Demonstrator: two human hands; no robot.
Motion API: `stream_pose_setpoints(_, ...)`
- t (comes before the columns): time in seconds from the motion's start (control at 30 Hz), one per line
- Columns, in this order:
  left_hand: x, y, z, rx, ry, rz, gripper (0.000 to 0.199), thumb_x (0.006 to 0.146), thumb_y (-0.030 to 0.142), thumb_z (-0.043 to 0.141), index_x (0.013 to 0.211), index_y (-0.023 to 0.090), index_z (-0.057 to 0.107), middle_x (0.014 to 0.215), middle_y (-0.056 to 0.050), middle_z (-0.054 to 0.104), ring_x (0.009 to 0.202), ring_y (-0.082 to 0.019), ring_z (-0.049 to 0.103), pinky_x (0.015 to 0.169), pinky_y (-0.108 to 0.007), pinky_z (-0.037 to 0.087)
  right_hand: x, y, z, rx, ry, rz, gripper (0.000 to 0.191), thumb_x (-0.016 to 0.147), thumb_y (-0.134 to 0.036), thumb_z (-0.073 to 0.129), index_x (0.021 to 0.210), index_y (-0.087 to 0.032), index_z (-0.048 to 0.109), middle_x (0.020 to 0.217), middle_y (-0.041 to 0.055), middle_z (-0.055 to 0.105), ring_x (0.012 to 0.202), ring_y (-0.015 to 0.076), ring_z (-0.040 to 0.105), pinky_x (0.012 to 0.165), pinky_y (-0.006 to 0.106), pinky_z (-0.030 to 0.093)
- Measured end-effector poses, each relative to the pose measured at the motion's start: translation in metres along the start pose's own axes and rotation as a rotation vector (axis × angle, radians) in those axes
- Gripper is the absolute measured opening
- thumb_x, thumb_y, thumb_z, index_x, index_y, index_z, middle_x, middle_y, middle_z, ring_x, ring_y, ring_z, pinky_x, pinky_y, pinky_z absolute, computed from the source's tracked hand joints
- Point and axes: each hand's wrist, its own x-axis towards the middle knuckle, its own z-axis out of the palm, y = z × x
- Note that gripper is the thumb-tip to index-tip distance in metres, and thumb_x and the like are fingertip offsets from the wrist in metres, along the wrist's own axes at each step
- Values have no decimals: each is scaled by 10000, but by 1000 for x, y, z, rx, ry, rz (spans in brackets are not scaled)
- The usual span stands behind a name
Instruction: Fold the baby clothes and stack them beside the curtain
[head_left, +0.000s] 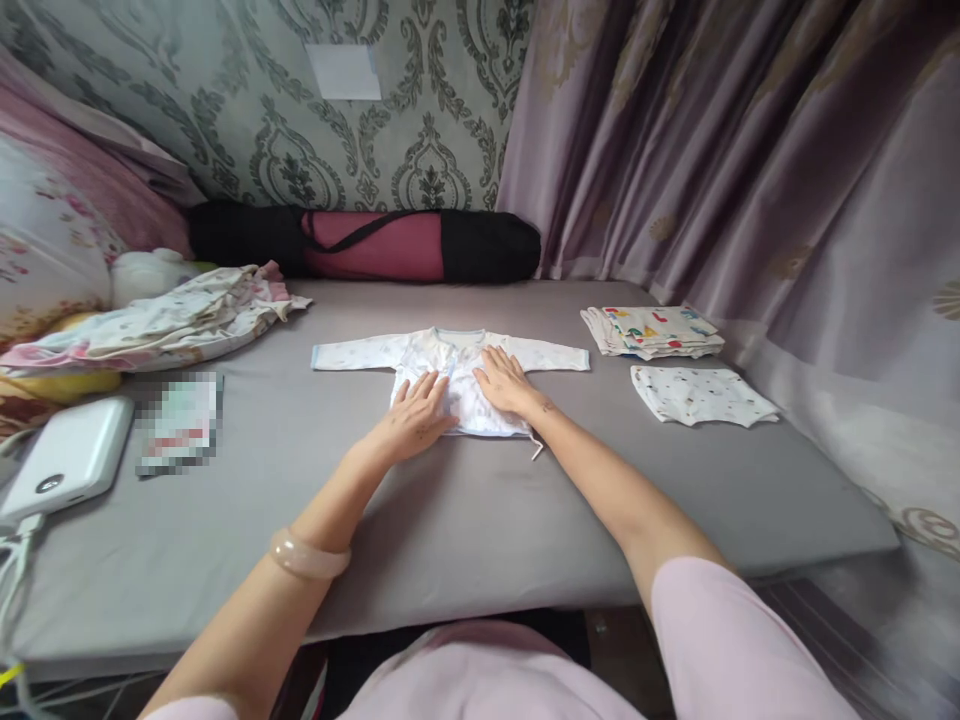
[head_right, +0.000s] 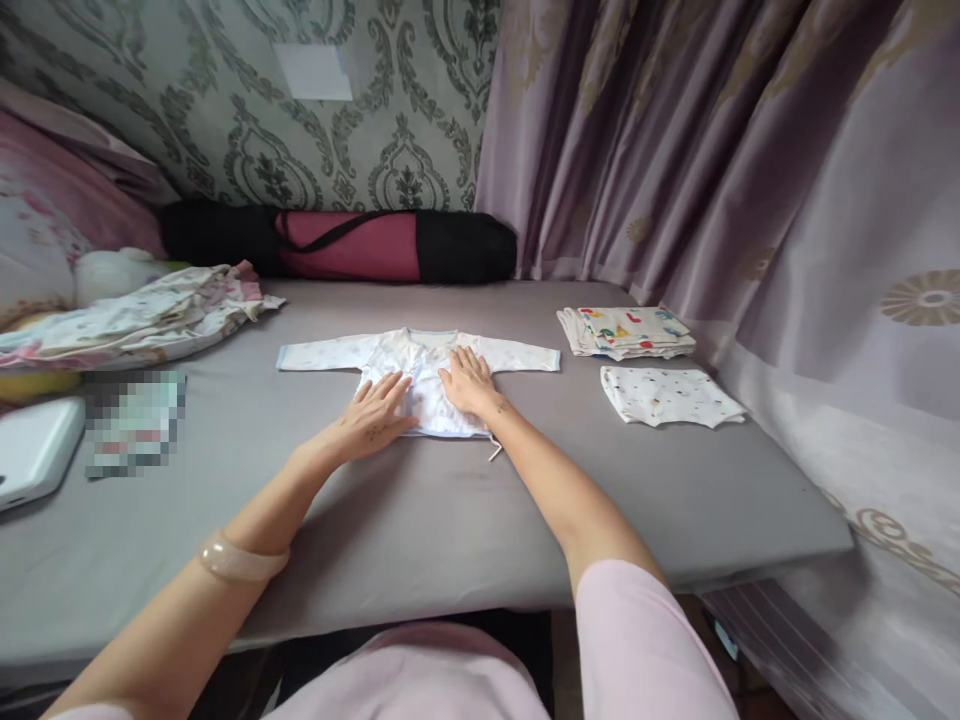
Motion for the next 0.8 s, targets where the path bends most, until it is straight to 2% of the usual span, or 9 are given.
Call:
stream_pose_setpoints(0.13, -31, -33, 2, -115, 194, -99, 599, 932, 456, 427, 1426, 123, 362, 1505, -216, 379, 1406, -315, 350, 1132, -480, 302, -5, -1, 14, -43, -58, -8, 677, 1005, -464, 184, 1537, -47, 215, 1623, 130, 129, 1499, 243, 73, 1202, 445, 34)
stream_pose_setpoints(0.27, -44, -50, 2, -246, 296, -237, 485, 914, 446, 429, 1294, 153, 497, 1242, -162, 596, 1144, -268, 557, 1004, -408, 431, -30, -10, 13, -41, -112, -76, 686, 1002, -462, 155, 1548, -47, 178, 1626, 116, 97, 1502, 229, 41, 1208, 437, 11)
stream_pose_setpoints(0.33, -45, -50, -1, -260, 282, -322, 422, 898, 446, 448, 1188, 169, 578, 1068, -123, 653, 1018, -259, 583, 959, -408, 441, -45, -16, 11, -35, -151, -117, 697, 1002, -473, 138, 1552, -46, 151, 1627, 114, 73, 1502, 225, 21, 1211, 438, 11)
stream_pose_setpoints(0.43, -44, -45, -6, -245, 213, -422, 360, 886, 443, 454, 973, 172, 675, 915, -108, 653, 952, -266, 566, 936, -420, 428, -69, -26, 8, -36, -197, -184, 708, 1005, -490, 116, 1556, -45, 120, 1627, 114, 37, 1501, 218, -2, 1217, 434, 12)
stream_pose_setpoints(0.63, -44, -35, -11, -274, 167, -574, 341, 849, 451, 516, 818, 178, 717, 958, -112, 614, 987, -271, 526, 953, -398, 413, -114, -43, -6, -49, -328, -297, 701, 1012, -492, 188, 1559, -62, 109, 1624, 117, 2, 1498, 222, -17, 1226, 446, 57)
stream_pose_setpoints(0.73, -45, -31, -13, -317, 151, -622, 303, 819, 447, 566, 782, 179, 704, 987, -107, 595, 1010, -282, 507, 947, -390, 418, -123, -48, -21, -55, -381, -366, 667, 1000, -466, 307, 1535, -73, 246, 1619, 151, 97, 1497, 252, 86, 1215, 445, 148)
stream_pose_setpoints(0.8, -45, -29, -12, -342, 148, -648, 286, 789, 454, 607, 765, 181, 689, 1007, -104, 581, 1030, -292, 498, 926, -390, 429, -118, -52, -32, -54, -365, -417, 560, 983, -416, 395, 1459, -123, 425, 1579, 159, 280, 1458, 273, 256, 1170, 429, 260)
